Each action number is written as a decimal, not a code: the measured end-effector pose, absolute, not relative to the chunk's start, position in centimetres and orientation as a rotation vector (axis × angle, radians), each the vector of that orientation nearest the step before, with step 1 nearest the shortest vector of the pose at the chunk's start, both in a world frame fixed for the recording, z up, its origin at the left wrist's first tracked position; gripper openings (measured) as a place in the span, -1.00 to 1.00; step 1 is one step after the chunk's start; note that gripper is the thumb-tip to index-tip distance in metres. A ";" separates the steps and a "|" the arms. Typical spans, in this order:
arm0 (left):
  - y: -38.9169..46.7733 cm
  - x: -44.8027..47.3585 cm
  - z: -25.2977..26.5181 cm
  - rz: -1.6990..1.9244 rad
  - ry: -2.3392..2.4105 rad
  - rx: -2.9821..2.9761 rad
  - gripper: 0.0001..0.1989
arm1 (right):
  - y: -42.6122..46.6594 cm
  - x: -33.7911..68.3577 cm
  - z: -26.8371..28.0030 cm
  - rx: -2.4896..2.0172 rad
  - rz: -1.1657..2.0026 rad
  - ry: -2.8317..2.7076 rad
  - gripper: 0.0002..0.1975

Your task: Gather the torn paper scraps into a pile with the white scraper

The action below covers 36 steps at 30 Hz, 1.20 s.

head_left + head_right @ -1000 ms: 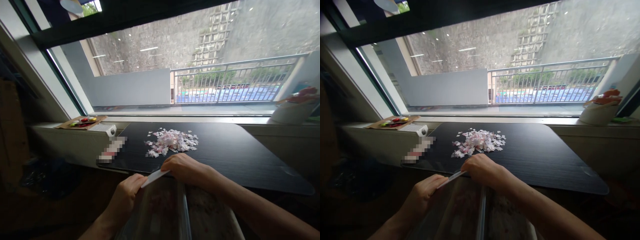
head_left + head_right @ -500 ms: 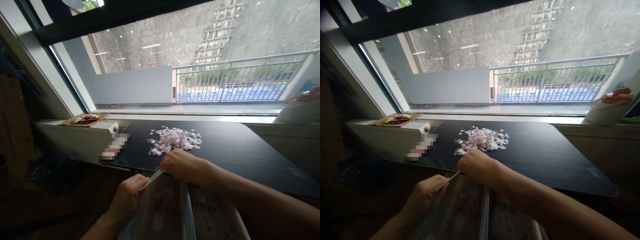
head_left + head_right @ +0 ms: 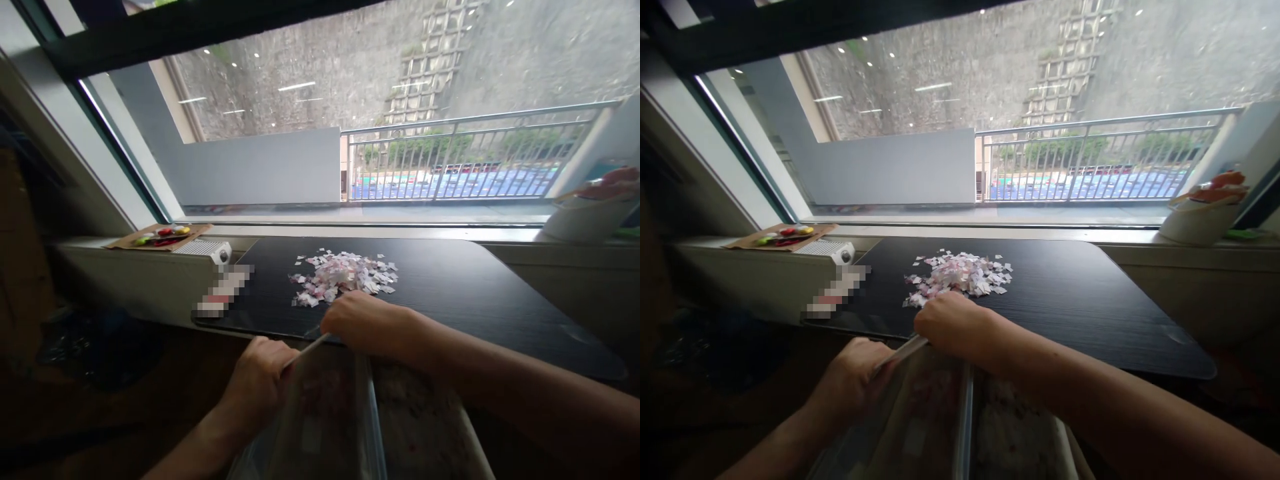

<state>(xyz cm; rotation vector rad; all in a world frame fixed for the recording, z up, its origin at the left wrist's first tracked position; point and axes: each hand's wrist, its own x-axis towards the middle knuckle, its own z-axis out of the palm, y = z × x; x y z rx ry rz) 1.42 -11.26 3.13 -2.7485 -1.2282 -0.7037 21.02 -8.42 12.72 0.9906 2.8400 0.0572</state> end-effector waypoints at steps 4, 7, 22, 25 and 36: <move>-11.4 5.0 3.5 -0.710 -1.196 -2.955 -0.60 | -10.1 25.8 12.8 1.120 -0.244 2.753 -0.78; -10.7 5.9 4.8 -1.043 -1.569 -3.105 -0.64 | -10.9 29.7 11.4 1.563 -0.863 2.693 -0.81; -11.1 8.3 5.6 -2.228 -2.652 -2.984 -0.49 | -13.2 25.6 3.0 1.741 -3.653 1.430 -0.64; -11.1 8.5 5.7 -2.315 -2.847 -2.725 -0.51 | -13.5 25.3 3.2 1.767 -3.639 1.413 -0.65; -8.3 6.7 6.4 -2.742 -2.679 -2.285 -0.64 | -14.8 25.4 3.2 2.005 -3.464 1.406 -0.63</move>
